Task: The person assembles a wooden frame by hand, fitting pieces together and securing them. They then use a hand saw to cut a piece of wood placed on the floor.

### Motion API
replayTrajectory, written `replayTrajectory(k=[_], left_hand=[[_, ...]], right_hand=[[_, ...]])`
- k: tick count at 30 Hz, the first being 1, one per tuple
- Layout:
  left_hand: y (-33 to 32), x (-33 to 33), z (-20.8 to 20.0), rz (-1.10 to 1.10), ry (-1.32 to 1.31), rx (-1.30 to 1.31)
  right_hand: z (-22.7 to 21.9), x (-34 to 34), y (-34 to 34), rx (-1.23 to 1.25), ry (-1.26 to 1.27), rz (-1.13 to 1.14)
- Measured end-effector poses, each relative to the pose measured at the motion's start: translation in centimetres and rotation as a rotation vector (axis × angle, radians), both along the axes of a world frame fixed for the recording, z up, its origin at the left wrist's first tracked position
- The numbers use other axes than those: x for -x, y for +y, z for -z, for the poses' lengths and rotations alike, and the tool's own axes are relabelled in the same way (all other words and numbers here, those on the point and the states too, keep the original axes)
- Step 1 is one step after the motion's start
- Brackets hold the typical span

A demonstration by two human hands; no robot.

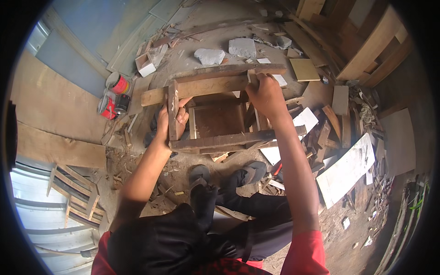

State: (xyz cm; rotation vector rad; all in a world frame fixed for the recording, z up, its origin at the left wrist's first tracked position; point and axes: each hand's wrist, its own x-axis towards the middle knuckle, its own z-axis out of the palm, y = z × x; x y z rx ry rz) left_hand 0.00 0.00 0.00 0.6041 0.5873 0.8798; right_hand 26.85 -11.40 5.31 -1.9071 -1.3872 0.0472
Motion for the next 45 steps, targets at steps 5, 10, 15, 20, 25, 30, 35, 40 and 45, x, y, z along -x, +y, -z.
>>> replayTrajectory(k=[5,10,15,20,25,30,35,40,45], left_hand=[[0.8,1.0,0.5,0.034,0.009,0.008],[1.2,0.8,0.7,0.014,-0.022,0.039],[1.2,0.8,0.9,0.044,0.009,0.061],[0.3,0.4,-0.8,-0.022,0.076,0.114],[0.7,0.7,-0.2,0.115,0.042,0.005],[0.6,0.6,-2.8,0.192,0.26,-0.01],[0.4,-0.3,-3.1,0.179,0.335,-0.076],[0.1,-0.2,-3.6,0.183,0.352,-0.021],[-0.3,-0.6,-3.8,0.137,0.269,0.013]], right_hand=[[1.3,0.3,0.8,0.048,-0.103,-0.017],[-2.3,2.4,2.1,0.098,-0.411,0.004],[-3.2,3.4,5.9,0.191,-0.706,-0.247],[-1.3,3.3,8.0,0.329,-0.739,-0.347],[-1.6,3.3,7.6,0.271,-0.726,-0.338],[-1.3,3.0,7.3,0.263,-0.752,-0.327],[-1.1,2.4,7.1,0.225,-0.741,-0.328],[-1.3,2.5,7.0,0.26,-0.705,-0.332],[-1.6,1.9,6.6,0.267,-0.623,-0.376]])
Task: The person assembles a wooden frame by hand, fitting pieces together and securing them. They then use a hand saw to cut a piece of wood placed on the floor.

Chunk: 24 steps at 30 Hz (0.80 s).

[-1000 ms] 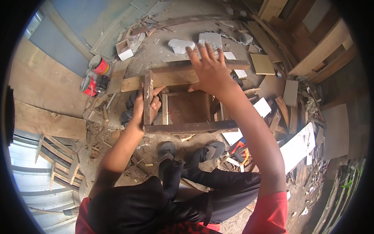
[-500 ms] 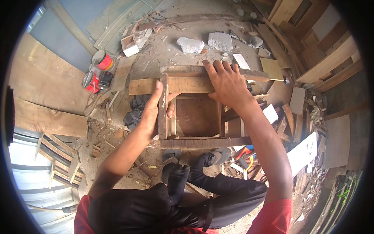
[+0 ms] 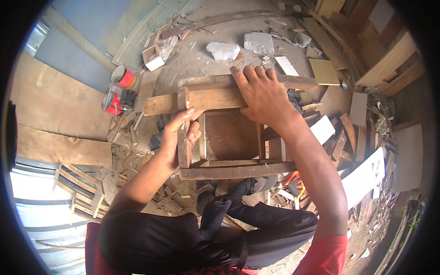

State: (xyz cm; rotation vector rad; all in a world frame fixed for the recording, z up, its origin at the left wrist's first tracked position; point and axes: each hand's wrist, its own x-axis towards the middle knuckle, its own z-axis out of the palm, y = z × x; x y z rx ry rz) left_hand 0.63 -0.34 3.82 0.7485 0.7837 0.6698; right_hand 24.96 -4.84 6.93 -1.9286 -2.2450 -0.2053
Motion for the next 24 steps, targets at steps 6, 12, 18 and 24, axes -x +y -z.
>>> replayTrajectory(k=[6,12,18,24], left_hand=[[0.5,0.0,1.1,-0.069,-0.151,0.025],[0.9,0.4,1.7,-0.1,-0.164,0.046],[0.9,0.9,2.5,-0.041,-0.172,0.024],[0.4,0.2,3.0,-0.05,-0.306,-0.003]], right_hand=[[-2.5,-2.4,0.4,-0.201,0.476,-0.048],[-3.9,-3.9,1.7,-0.58,0.719,0.151],[-1.2,-2.8,2.2,-0.438,0.626,0.108],[-1.4,-1.4,0.0,0.076,0.308,0.135]])
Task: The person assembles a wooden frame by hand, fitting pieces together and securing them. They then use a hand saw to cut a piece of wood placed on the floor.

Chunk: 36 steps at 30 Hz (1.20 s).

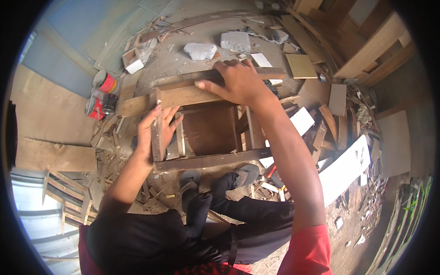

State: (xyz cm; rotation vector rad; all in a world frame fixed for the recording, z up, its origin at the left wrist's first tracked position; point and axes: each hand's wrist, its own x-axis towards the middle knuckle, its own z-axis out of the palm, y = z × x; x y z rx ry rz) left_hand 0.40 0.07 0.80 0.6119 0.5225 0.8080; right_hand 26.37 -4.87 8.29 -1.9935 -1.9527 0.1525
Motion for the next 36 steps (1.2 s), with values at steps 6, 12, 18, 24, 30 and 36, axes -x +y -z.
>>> replayTrajectory(k=[6,12,18,24,30,36], left_hand=[[0.4,0.4,0.4,0.017,-0.179,-0.024],[0.4,0.9,0.6,0.022,-0.163,-0.029],[0.4,1.2,1.2,0.063,-0.104,-0.074],[0.2,1.0,0.8,0.059,-0.057,-0.073],[0.3,1.2,0.7,0.077,-0.08,-0.07],[0.4,1.3,1.5,0.066,-0.083,-0.112]], right_hand=[[0.8,0.4,0.6,-0.068,-0.056,-0.079],[1.1,0.9,0.9,-0.054,-0.161,-0.107],[1.5,1.1,1.2,-0.054,-0.22,-0.11],[1.7,0.7,1.0,-0.105,-0.259,-0.126],[1.7,0.7,0.7,-0.1,-0.237,-0.139],[1.6,1.2,0.5,-0.096,-0.307,-0.123]])
